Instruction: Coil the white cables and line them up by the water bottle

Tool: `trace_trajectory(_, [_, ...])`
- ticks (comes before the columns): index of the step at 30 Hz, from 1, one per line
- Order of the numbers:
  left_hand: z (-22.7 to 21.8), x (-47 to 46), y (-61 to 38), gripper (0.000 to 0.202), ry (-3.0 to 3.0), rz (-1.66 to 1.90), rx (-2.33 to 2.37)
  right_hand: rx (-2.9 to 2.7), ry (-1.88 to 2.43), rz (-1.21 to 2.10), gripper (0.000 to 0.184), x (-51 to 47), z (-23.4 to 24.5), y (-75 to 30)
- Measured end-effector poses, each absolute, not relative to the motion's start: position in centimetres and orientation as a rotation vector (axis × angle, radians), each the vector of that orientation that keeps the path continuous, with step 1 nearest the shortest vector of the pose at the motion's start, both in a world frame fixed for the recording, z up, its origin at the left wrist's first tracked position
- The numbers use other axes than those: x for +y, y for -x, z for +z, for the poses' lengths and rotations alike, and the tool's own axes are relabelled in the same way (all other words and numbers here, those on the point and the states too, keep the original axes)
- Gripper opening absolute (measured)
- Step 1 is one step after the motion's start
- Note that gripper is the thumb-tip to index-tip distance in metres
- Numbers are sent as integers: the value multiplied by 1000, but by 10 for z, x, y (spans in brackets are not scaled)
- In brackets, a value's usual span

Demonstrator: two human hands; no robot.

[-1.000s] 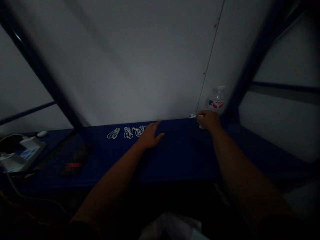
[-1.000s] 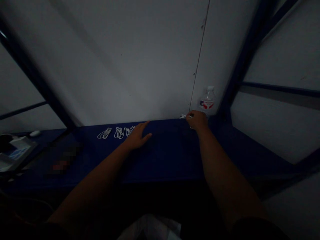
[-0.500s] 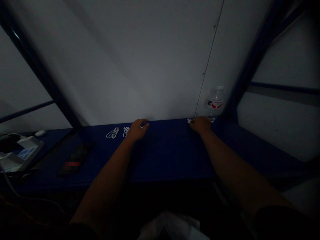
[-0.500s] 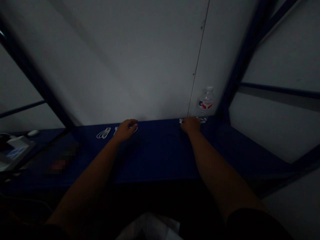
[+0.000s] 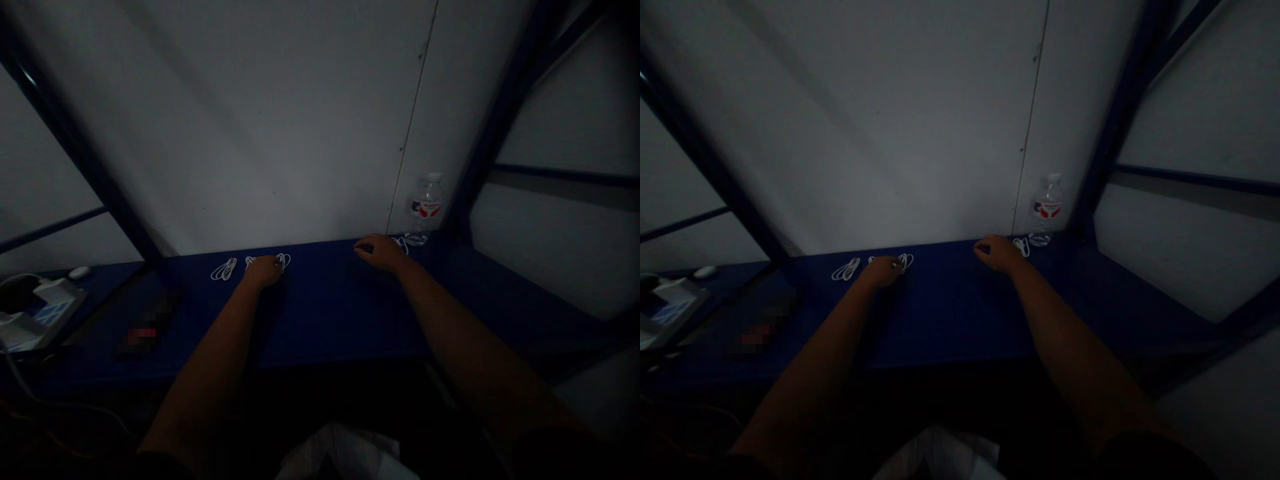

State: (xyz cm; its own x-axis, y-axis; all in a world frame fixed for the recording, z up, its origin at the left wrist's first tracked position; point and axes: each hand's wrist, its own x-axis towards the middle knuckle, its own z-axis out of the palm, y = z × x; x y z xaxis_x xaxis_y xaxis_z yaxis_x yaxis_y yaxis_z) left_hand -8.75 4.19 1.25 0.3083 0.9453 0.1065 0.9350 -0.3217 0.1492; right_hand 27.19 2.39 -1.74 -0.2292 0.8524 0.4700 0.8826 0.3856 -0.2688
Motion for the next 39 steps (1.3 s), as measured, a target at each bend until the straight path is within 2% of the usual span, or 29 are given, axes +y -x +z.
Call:
trace_trajectory(8, [18, 21, 71, 56, -2333, 461, 1069, -1925, 1526, 131, 27, 21, -17, -289])
trace_trajectory(11, [22, 21, 75, 56, -2521, 483, 1126, -1994, 1439, 191, 24, 18, -17, -271])
trace_trajectory(15, [19, 21, 75, 57, -2610, 282, 1204, -2219, 1182, 189, 25, 9, -16, -235])
trace_trajectory(18, [16, 19, 68, 47, -2621, 194, 1074, -2410, 957, 206, 25, -1, -14, -209])
trace_trajectory(22, [17, 17, 64, 38, -2607, 302, 1019, -2583, 743, 257, 25, -11, -14, -187])
trace_trajectory(28, [20, 14, 65, 35, -2694, 172, 792, -2671, 709, 240, 29, -14, -16, -180])
trace_trajectory(35, [20, 8, 62, 43, -2646, 111, 858, -2739, 673, 171, 22, -20, -15, -174])
trace_trajectory(39, [16, 17, 68, 31, -2639, 157, 974, -2740, 636, 202, 18, -22, -15, -172])
